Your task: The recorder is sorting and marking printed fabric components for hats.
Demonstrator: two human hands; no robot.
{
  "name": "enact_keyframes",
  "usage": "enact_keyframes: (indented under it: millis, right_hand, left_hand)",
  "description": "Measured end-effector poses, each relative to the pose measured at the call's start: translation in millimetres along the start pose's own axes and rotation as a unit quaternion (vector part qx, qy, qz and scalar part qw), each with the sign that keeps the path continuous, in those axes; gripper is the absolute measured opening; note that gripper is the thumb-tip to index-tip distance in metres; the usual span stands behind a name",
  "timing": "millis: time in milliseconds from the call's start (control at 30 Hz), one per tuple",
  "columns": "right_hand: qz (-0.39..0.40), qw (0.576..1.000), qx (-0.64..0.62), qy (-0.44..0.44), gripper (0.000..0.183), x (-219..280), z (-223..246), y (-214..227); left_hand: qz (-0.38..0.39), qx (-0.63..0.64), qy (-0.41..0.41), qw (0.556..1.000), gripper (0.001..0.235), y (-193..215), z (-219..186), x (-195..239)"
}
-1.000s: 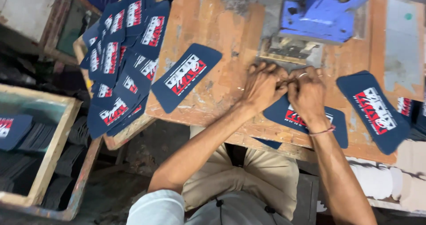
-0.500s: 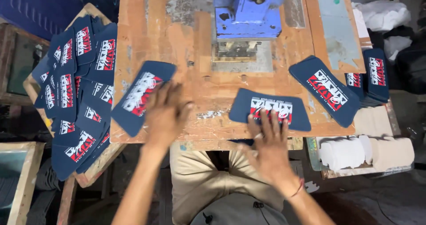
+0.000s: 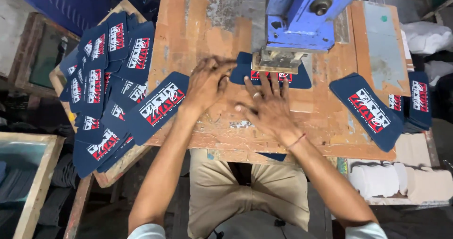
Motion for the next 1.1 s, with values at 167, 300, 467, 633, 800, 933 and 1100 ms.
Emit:
enact_keyframes:
  millis: [167,300,467,633,800,933,1100]
  right_hand:
    - [-0.061,0.998,-0.01,-0.002,0.079,3.9,15.4,13.8]
    - [-0.058,0.998,-0.032,-0.009,0.071,5.1,12.5,22.9]
    - [-0.048,0.995,-0.087,0.028,0.064,62.3,1.2,43.0]
    - [-0.05,0.992,-0.112,0.032,0.06,119.5,-6.7,56.1]
    - [-0.102,0.984,-0.143,-0.03,0.05,137.7,-79.4,88.9]
    - [-0.221,0.97,0.032,-0.098,0.051,133.4,-194.4,118.5]
    - [-0.186,0.98,-0.012,-0.076,0.048,133.8,-297.5,65.0]
  left_hand:
    - [0.014,-0.011,0.006,1.0,0.035,-14.3,11.0,3.4]
    - [0.007,0.002,0.021,1.0,0.033,-7.1,10.6,5.3]
    - [-0.047,-0.064,0.041,0.996,0.053,72.5,-32.5,42.4]
    - [-0.028,-0.098,0.342,0.934,0.082,133.5,72.8,199.4]
    - [-0.12,0.037,0.422,0.898,0.05,147.2,69.9,272.5]
    - [-0.29,0.037,0.277,0.916,0.045,198.1,50.4,268.7]
    - [-0.426,0.029,0.244,0.871,0.048,232.4,177.7,240.8]
Point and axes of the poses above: each hand's wrist, its own x-axis away from the middle knuckle, its own y-axis out of the back of the hand, z = x × y, the point moved 10 cm from there along -x, towards the middle knuckle, and after that the axes turned 11 degrees about -y, right-handed, at the moved point
